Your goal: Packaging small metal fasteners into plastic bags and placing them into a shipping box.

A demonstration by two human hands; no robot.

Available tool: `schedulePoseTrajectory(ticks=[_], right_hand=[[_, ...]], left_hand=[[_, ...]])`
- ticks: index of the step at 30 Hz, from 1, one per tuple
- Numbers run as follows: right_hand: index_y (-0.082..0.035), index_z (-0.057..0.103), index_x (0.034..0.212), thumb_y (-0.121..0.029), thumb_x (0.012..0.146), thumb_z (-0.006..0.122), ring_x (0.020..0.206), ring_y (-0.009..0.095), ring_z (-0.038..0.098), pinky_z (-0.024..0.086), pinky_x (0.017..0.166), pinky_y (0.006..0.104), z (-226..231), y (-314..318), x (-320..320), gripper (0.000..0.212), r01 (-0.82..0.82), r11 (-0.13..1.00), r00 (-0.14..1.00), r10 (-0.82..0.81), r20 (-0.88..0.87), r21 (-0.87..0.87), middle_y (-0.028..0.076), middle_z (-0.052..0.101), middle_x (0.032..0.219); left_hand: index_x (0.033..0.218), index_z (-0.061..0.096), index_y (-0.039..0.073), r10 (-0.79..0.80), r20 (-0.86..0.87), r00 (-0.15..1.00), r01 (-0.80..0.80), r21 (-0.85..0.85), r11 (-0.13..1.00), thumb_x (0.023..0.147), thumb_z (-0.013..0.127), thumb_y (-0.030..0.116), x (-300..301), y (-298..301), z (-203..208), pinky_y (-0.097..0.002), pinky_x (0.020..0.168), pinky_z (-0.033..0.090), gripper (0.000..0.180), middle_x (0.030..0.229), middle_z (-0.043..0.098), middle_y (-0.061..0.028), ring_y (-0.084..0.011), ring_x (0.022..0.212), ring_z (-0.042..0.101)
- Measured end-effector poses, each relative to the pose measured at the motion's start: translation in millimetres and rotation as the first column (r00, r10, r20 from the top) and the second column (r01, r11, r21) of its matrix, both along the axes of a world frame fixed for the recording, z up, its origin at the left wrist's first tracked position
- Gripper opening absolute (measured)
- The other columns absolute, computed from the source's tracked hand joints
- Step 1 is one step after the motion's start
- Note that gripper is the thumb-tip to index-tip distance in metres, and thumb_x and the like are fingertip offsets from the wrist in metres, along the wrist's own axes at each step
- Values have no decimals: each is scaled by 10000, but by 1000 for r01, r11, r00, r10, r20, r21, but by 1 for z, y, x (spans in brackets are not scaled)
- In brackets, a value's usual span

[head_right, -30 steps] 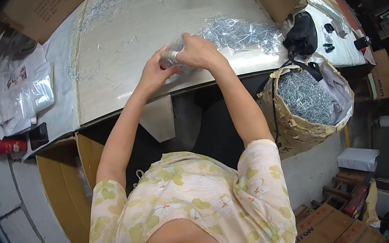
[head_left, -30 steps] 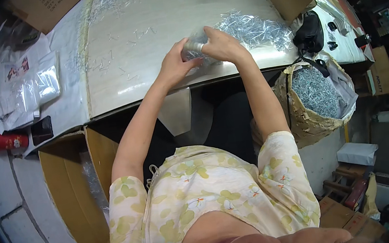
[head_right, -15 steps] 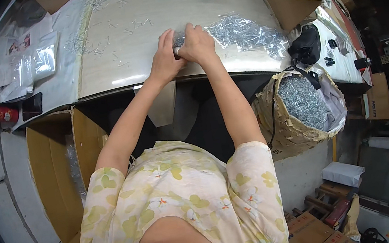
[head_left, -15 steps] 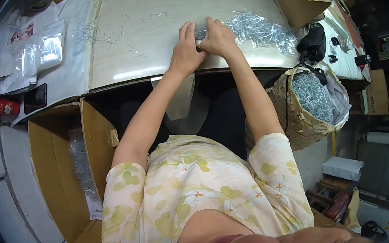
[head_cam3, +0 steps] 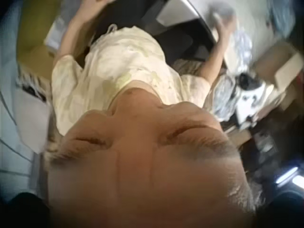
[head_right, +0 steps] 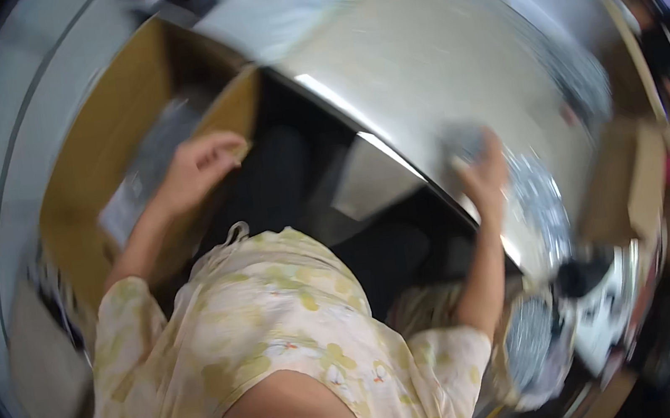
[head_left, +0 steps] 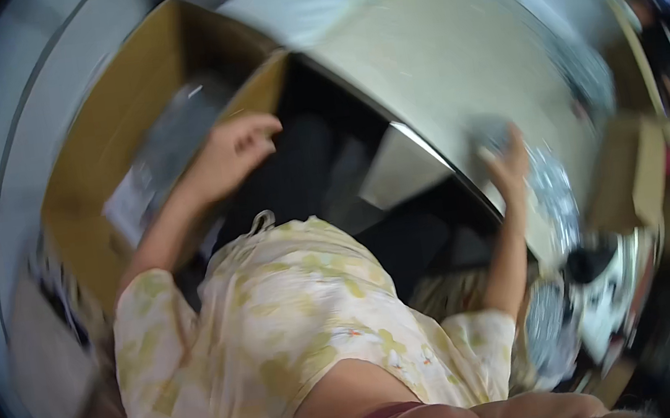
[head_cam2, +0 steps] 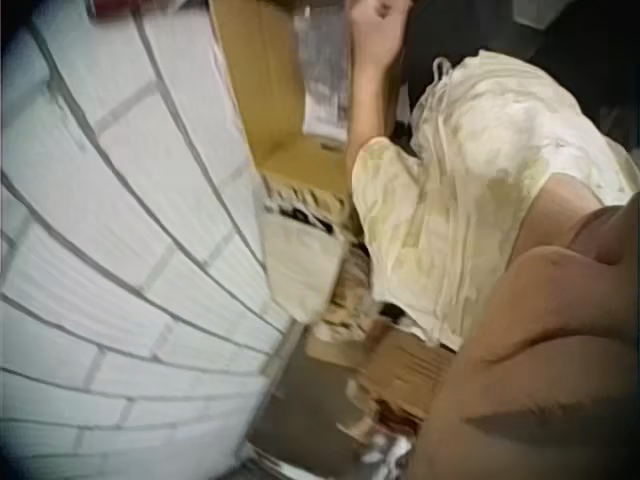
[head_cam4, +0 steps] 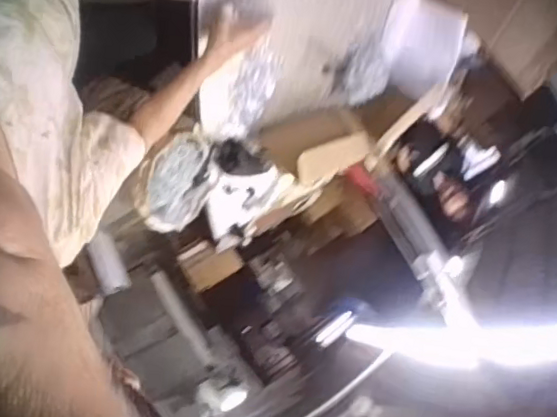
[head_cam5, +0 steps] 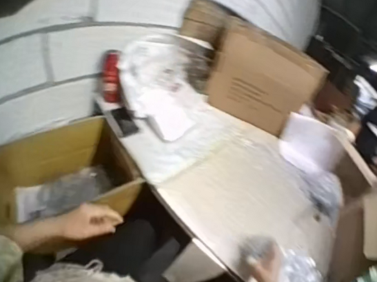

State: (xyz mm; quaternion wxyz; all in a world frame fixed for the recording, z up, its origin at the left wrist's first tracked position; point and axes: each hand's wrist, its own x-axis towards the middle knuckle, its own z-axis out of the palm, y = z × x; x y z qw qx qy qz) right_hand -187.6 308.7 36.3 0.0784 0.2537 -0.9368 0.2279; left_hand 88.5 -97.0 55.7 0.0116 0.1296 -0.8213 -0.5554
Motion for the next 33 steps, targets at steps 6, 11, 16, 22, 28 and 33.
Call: schedulePoseTrajectory(ticks=[6,11,16,22,28,33], right_hand=[[26,608,1159,-144,808,678,943,205,638,495,861,338,22,-47,-9,396,13,948,956,82,280,-319,119,674,1051],[40,527,1219,-311,818,692,991,244,576,467,866,389,24,-212,27,558,-205,788,726,520,449,-581,143,600,1099],[31,562,1192,-280,794,653,983,169,569,450,880,312,28,-429,160,514,-571,486,153,855,495,-662,79,619,1087],[31,571,1177,-285,738,750,916,172,618,500,819,337,-73,-564,315,570,-594,513,-300,574,762,-620,119,669,976],[52,545,1157,-185,711,778,951,218,638,509,831,321,-231,-602,412,556,-636,647,-72,493,867,-421,159,666,1017],[107,494,1179,-301,604,817,992,331,649,510,862,370,-311,-591,397,775,-757,539,128,677,725,-369,254,650,1047]], left_hand=[[1201,592,25,723,-40,690,-711,153,686,954,523,151,178,-172,15,-271,864,505,285,1129,652,-95,-171,974,649],[1194,595,24,856,116,504,-851,240,468,933,575,287,260,-256,-41,-326,852,514,371,1128,653,-121,-204,1031,638],[1173,591,13,824,428,372,-926,111,361,893,600,306,275,-304,-147,-431,771,540,405,1109,645,-168,-270,1016,635],[1132,487,-127,603,716,351,-785,-126,607,873,551,181,302,-290,-186,-500,533,572,407,1066,598,-339,-436,751,666],[1157,422,-175,419,876,239,-953,129,273,866,476,81,331,-277,-225,-522,592,587,391,1074,560,-394,-526,776,639],[1160,505,-128,627,740,243,-967,232,100,860,451,56,266,-237,-272,-507,585,589,356,1052,593,-349,-490,787,652]])
